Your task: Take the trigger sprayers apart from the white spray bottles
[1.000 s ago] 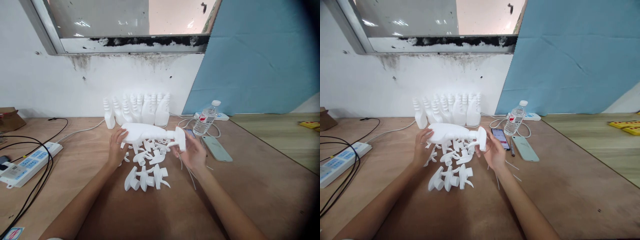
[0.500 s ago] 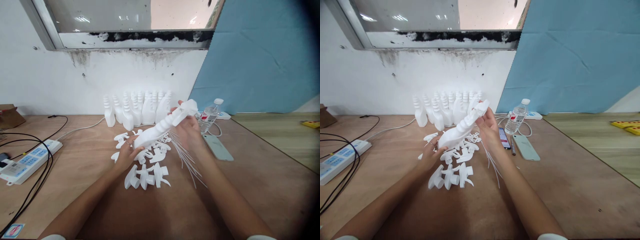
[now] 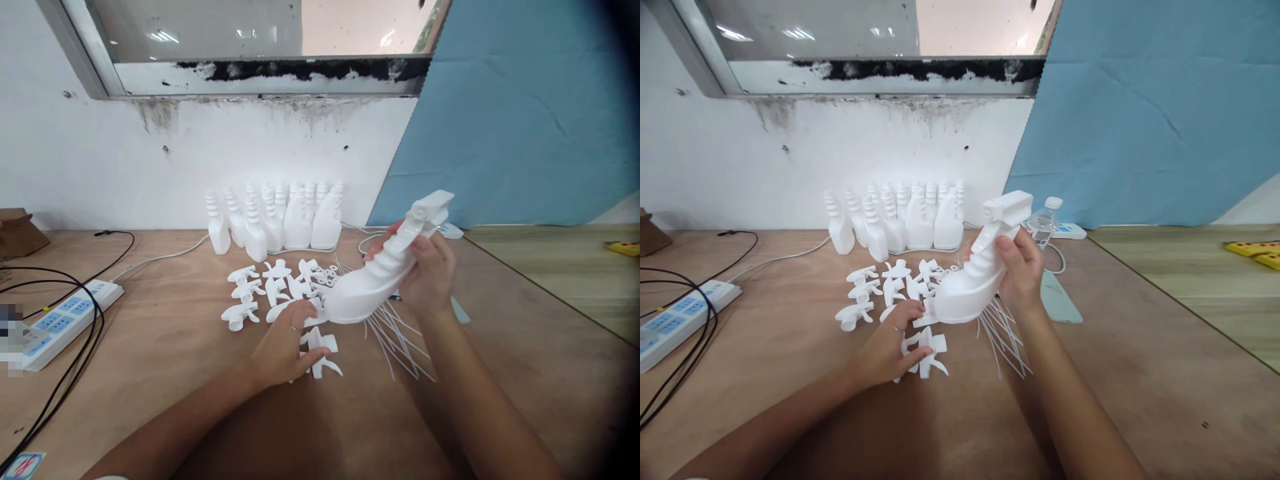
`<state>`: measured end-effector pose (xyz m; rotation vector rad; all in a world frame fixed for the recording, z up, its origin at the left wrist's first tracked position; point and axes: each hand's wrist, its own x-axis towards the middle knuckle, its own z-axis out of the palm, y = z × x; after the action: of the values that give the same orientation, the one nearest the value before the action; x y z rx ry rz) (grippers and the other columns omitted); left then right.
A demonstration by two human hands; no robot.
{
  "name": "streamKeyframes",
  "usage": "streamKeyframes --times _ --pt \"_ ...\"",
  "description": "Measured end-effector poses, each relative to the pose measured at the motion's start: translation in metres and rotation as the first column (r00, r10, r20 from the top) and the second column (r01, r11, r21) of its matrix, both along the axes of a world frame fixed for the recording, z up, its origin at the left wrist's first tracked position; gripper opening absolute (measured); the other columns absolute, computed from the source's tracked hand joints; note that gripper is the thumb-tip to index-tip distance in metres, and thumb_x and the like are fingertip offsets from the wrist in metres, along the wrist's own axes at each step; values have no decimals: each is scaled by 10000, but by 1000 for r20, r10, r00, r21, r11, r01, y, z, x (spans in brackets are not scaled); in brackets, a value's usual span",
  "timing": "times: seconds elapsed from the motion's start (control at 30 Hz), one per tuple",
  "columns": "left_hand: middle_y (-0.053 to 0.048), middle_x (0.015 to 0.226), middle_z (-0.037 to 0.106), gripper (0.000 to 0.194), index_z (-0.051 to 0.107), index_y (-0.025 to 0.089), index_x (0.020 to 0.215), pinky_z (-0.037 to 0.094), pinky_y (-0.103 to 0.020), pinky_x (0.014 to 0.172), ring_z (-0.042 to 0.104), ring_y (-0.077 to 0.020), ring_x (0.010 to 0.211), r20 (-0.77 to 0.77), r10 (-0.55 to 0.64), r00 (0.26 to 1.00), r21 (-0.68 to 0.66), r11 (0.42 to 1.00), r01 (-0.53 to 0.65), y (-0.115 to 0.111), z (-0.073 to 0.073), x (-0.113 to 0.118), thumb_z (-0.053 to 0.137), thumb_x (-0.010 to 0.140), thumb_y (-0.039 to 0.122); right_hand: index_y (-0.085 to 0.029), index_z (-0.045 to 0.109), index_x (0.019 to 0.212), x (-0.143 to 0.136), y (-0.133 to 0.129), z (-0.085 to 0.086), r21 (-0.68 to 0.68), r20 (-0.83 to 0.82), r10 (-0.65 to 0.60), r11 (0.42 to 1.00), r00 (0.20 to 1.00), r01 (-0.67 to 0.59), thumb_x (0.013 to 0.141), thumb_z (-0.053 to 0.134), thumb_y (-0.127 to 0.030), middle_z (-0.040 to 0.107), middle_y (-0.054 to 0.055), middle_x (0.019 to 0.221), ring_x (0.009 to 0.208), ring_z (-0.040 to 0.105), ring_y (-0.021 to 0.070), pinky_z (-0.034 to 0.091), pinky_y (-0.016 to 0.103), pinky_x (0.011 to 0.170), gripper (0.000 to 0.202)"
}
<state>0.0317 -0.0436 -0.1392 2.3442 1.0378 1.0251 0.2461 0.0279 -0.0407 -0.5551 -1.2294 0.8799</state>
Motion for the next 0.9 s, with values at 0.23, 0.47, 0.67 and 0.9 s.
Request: streamKeyframes --times 0.23,0.47,0.67,0.9 --pt "-69 1321 554 394 526 261 1250 210 -457 1110 448 -241 1264 -422 -335 842 109 904 414 5 0 -7 504 902 443 -194 648 880 8 -4 -24 -117 -21 37 992 999 -39 711 700 -433 654 38 710 663 651 213 527 328 551 297" --pt "-53 1066 687 222 695 213 789 310 -399 1046 559 -216 1120 -387 -281 878 105 933 345 20 9 -34 569 873 374 -208 640 811 -2 -7 -39 -220 -8 21 975 1000 -23 660 731 -467 642 34 671 671 651 240 504 310 500 313" --pt "-43 877 709 276 631 190 608 351 -397 995 586 -213 1064 -362 -243 900 81 954 290 28 -1 -51 597 851 317 -210 641 836 -14 -11 -50 -235 -67 38 971 997 -53 658 742 -450 656 37 707 673 653 233 500 300 514 316" --pt "-62 981 694 198 647 197 787 452 -374 905 618 -193 960 -28 -142 989 30 989 143 30 36 -49 530 897 314 -225 655 925 -37 -16 -55 -117 55 -58 991 997 64 721 716 -424 678 32 858 753 635 196 507 281 650 291"
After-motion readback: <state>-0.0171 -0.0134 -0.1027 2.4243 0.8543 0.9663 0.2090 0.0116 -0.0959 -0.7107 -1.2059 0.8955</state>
